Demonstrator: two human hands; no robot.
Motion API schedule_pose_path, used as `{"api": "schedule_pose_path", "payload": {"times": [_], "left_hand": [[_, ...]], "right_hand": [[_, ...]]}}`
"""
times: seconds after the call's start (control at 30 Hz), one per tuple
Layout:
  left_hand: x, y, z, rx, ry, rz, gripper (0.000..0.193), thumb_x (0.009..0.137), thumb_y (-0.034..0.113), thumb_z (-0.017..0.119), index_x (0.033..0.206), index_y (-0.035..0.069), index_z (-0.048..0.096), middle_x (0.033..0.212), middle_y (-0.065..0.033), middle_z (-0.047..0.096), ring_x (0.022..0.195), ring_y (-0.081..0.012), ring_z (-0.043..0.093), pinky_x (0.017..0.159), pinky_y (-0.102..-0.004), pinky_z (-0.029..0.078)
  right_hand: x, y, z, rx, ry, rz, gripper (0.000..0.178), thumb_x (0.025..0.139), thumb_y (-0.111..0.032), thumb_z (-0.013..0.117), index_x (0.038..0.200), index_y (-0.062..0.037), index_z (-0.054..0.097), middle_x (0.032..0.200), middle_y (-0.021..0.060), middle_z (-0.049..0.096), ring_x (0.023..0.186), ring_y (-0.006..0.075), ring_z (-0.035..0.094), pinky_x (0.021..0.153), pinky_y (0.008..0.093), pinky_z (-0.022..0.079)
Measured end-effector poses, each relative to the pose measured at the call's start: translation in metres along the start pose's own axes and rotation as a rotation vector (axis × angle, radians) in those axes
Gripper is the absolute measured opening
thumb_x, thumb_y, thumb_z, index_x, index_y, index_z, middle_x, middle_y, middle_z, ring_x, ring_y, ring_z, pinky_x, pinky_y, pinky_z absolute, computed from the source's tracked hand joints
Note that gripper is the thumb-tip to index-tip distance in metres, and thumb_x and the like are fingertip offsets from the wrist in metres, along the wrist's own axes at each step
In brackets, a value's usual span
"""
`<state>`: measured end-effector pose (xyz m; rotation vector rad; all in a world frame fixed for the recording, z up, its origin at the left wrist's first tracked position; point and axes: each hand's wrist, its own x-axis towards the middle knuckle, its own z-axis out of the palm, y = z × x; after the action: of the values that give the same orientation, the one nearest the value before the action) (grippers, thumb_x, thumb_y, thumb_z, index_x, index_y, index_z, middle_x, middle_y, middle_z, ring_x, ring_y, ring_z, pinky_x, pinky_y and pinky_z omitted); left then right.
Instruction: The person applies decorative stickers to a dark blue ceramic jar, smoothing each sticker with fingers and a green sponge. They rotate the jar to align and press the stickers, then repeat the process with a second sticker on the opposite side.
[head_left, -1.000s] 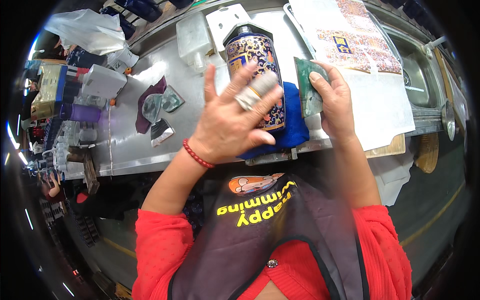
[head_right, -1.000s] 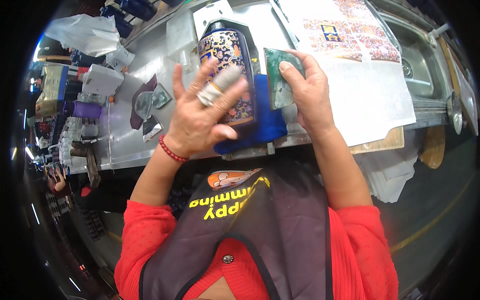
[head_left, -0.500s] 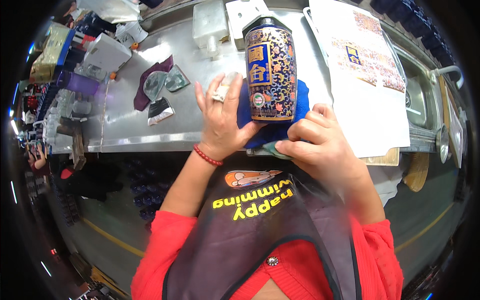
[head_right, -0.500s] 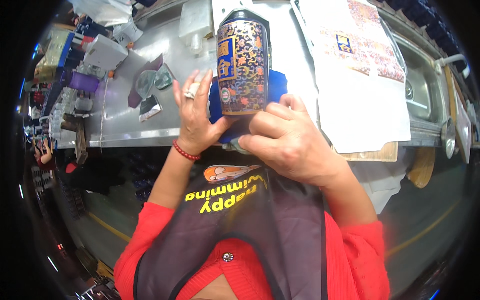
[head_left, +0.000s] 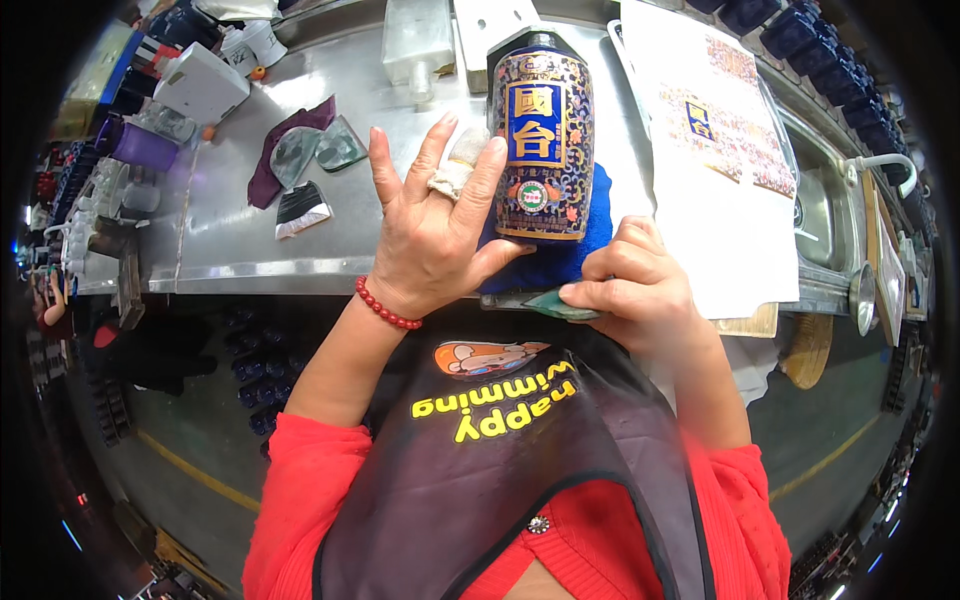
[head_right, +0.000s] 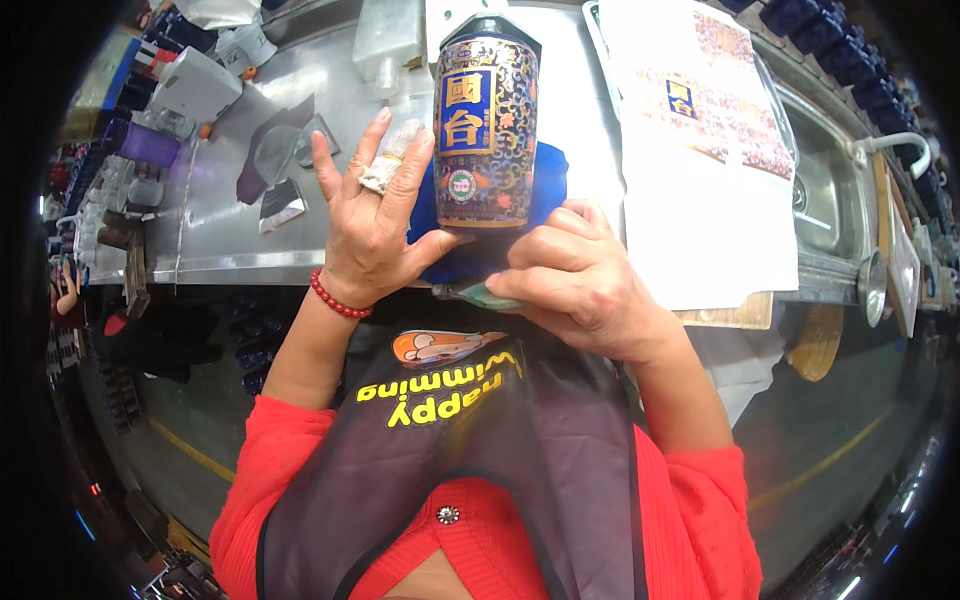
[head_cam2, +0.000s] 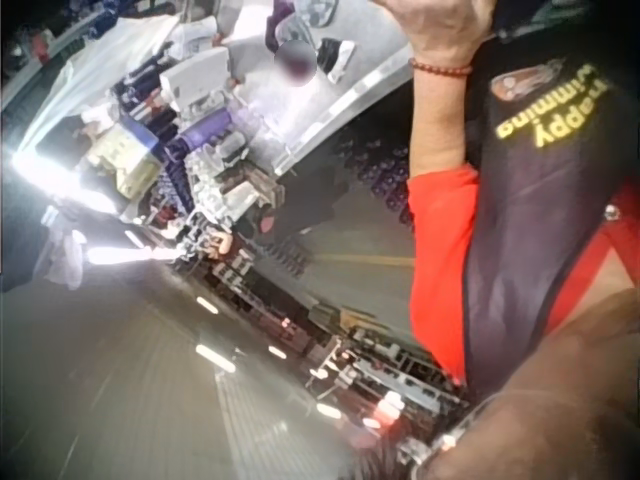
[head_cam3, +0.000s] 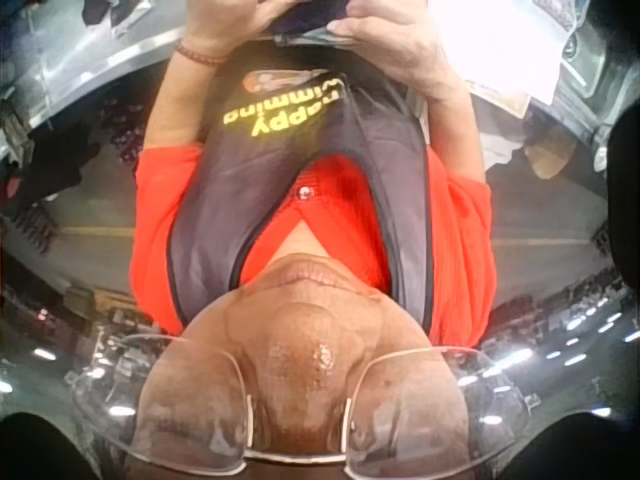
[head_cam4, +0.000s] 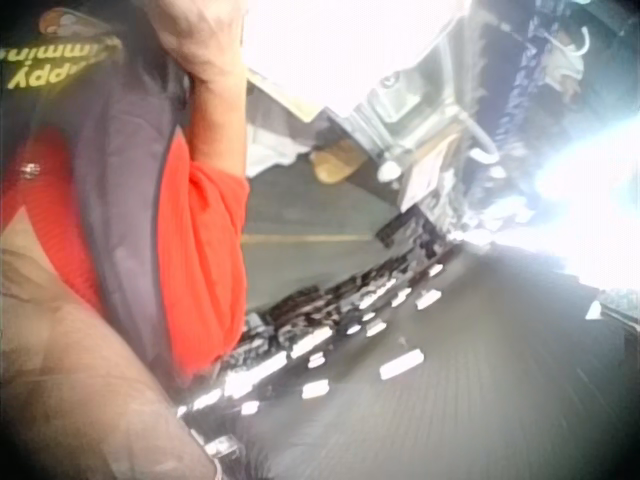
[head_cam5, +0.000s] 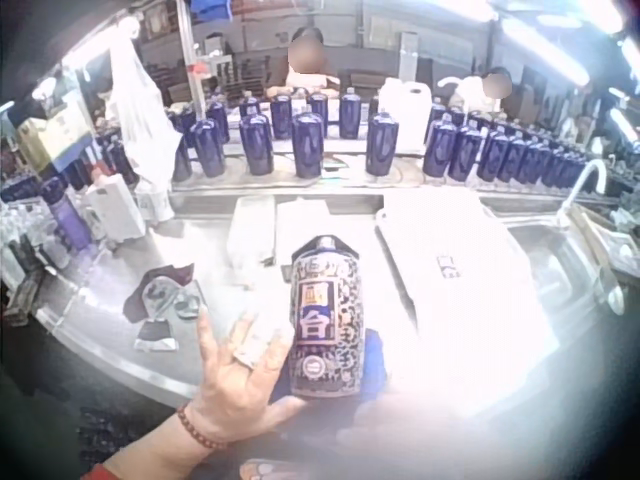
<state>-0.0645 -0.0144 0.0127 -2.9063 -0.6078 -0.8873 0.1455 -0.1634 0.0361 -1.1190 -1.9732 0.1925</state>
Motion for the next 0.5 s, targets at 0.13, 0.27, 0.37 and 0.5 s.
{"api": "schedule_pose_path", "payload": {"times": [0.13,0.27,0.37,0.5], "left_hand": [[-0.001,0.001,0.003,-0.042,0.039,0.014,0.088,0.083,0.061,0.072,0.146,0.003,0.052,0.136,-0.0116,0.064,0.141,-0.0380,0.046,0.121,-0.0667,0.002],[-0.003,0.003,0.022,-0.181,0.092,-0.032,0.097,0.078,0.059,0.077,0.149,0.000,0.047,0.133,-0.0185,0.063,0.140,-0.0395,0.044,0.118,-0.0718,0.007],[-0.009,0.004,0.033,-0.225,0.081,-0.095,0.105,0.077,0.059,0.079,0.152,-0.003,0.040,0.139,-0.0202,0.058,0.141,-0.0406,0.042,0.118,-0.0697,0.011],[-0.015,-0.003,0.037,-0.379,-0.007,-0.119,0.108,0.083,0.066,0.069,0.157,-0.003,0.031,0.148,-0.0236,0.050,0.145,-0.0426,0.037,0.119,-0.0668,0.008]], "right_hand": [[-0.008,0.004,0.002,-0.234,0.200,0.151,0.041,0.062,0.003,0.076,0.102,-0.0093,0.075,0.089,0.0031,0.062,0.078,0.0227,0.055,0.074,0.0364,0.043],[-0.015,0.008,0.004,0.088,-0.010,0.070,0.037,0.062,-0.003,0.081,0.097,-0.0102,0.075,0.088,0.0034,0.063,0.080,0.0226,0.057,0.075,0.0369,0.042],[-0.014,0.013,0.006,-0.043,0.199,0.103,0.036,0.064,-0.002,0.087,0.097,-0.0072,0.075,0.085,0.0045,0.061,0.075,0.0245,0.054,0.070,0.0383,0.041],[-0.015,0.017,0.009,-0.113,0.178,0.056,0.039,0.062,-0.002,0.083,0.099,-0.0095,0.075,0.090,0.0036,0.063,0.076,0.0232,0.055,0.073,0.0377,0.041]]}}
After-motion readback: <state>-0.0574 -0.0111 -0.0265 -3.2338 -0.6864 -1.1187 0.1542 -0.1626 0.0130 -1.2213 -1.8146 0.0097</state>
